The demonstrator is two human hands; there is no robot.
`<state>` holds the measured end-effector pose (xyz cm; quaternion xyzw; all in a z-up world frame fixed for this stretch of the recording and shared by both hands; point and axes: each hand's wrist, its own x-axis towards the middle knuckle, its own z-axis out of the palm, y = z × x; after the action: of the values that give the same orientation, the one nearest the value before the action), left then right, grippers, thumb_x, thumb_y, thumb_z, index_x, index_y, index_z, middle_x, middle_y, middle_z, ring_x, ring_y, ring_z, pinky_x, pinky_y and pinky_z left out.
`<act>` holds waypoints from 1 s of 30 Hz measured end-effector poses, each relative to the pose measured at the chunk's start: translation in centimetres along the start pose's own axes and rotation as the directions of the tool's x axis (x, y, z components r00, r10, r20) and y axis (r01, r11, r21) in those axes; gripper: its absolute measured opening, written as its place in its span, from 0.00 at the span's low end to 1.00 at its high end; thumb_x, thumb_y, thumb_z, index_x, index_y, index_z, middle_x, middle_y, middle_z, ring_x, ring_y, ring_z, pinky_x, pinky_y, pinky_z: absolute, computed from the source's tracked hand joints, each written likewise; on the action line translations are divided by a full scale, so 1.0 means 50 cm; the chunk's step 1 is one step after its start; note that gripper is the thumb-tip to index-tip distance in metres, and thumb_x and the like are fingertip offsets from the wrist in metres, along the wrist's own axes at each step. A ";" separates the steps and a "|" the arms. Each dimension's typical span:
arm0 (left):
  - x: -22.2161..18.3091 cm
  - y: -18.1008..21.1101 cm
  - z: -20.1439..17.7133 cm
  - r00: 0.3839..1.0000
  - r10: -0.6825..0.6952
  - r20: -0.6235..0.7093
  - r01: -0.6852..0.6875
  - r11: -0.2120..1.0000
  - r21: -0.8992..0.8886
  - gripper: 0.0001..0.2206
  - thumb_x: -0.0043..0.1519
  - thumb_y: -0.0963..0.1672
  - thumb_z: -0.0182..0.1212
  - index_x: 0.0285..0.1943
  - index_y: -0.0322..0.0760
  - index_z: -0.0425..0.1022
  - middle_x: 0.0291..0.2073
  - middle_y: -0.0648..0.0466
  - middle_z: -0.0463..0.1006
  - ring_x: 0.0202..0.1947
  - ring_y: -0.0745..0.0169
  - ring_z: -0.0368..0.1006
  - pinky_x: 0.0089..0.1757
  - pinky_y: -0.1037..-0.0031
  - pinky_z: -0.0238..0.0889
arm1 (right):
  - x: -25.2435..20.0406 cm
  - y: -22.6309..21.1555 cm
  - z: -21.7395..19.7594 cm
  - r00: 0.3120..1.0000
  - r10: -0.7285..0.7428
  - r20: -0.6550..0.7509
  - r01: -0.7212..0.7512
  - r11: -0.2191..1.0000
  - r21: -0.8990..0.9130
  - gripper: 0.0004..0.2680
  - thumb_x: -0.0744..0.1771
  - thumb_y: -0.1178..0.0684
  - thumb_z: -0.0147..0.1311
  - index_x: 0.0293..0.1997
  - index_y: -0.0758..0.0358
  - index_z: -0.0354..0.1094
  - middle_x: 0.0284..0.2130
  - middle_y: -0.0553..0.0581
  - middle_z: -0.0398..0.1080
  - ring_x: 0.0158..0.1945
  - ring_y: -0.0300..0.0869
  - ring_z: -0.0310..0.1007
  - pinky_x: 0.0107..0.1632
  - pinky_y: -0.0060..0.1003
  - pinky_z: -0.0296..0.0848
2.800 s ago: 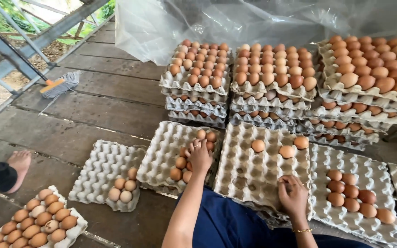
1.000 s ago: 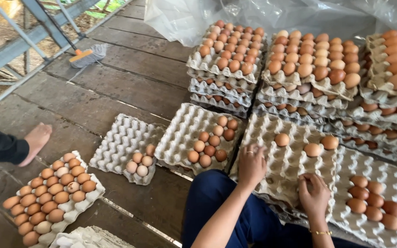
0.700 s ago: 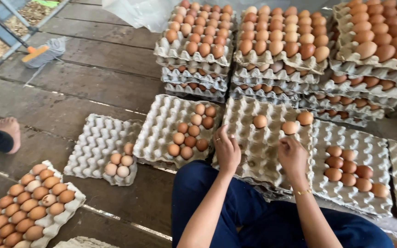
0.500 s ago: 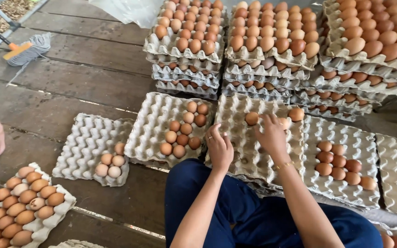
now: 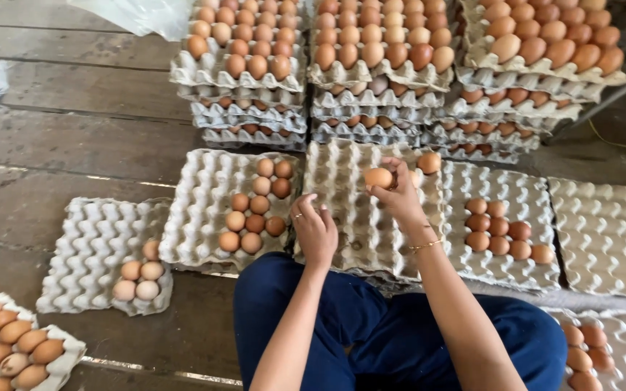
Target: Sorting and packing chicken eggs into cardboard trays on the floor of a processing area.
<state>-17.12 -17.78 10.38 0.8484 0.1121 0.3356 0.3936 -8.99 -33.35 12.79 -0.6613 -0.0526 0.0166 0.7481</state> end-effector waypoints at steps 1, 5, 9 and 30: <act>-0.002 -0.006 0.003 1.000 0.000 0.015 0.000 1.000 -0.007 0.12 0.61 0.40 0.51 0.54 0.37 0.63 0.47 0.49 0.64 0.49 0.45 0.64 0.51 0.58 0.60 | -0.012 -0.002 -0.005 1.000 0.005 -0.015 -0.005 1.000 -0.005 0.23 0.60 0.68 0.54 0.60 0.61 0.54 0.43 0.53 0.54 0.43 0.46 0.70 0.43 0.39 0.79; -0.005 -0.013 0.007 0.999 0.048 -0.003 -0.048 0.999 0.004 0.12 0.60 0.39 0.52 0.52 0.37 0.65 0.46 0.48 0.64 0.49 0.43 0.65 0.51 0.58 0.59 | -0.045 0.007 -0.046 0.998 0.066 -0.019 -0.057 0.953 0.299 0.15 0.59 0.71 0.56 0.47 0.67 0.63 0.35 0.60 0.66 0.30 0.44 0.73 0.25 0.31 0.73; -0.001 0.000 -0.007 0.999 0.020 0.030 -0.019 0.999 -0.042 0.10 0.62 0.38 0.50 0.51 0.37 0.64 0.46 0.50 0.63 0.47 0.46 0.64 0.51 0.58 0.59 | -0.065 0.003 -0.090 0.981 0.174 -0.086 -0.130 0.918 0.376 0.03 0.65 0.58 0.55 0.34 0.61 0.65 0.31 0.66 0.68 0.21 0.46 0.68 0.18 0.28 0.61; -0.004 -0.036 0.020 0.992 0.114 -0.059 -0.114 0.993 0.003 0.12 0.57 0.37 0.55 0.50 0.38 0.68 0.42 0.49 0.66 0.45 0.40 0.65 0.50 0.55 0.59 | -0.158 -0.047 -0.409 0.826 0.356 -0.437 -0.087 0.847 0.525 0.06 0.65 0.48 0.49 0.37 0.58 0.65 0.33 0.56 0.68 0.38 0.42 0.70 0.40 0.37 0.78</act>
<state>-16.50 -17.28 8.47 0.8431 0.0752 0.3826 0.3703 -14.89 -54.57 12.23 -0.4341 0.2367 -0.0600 0.8672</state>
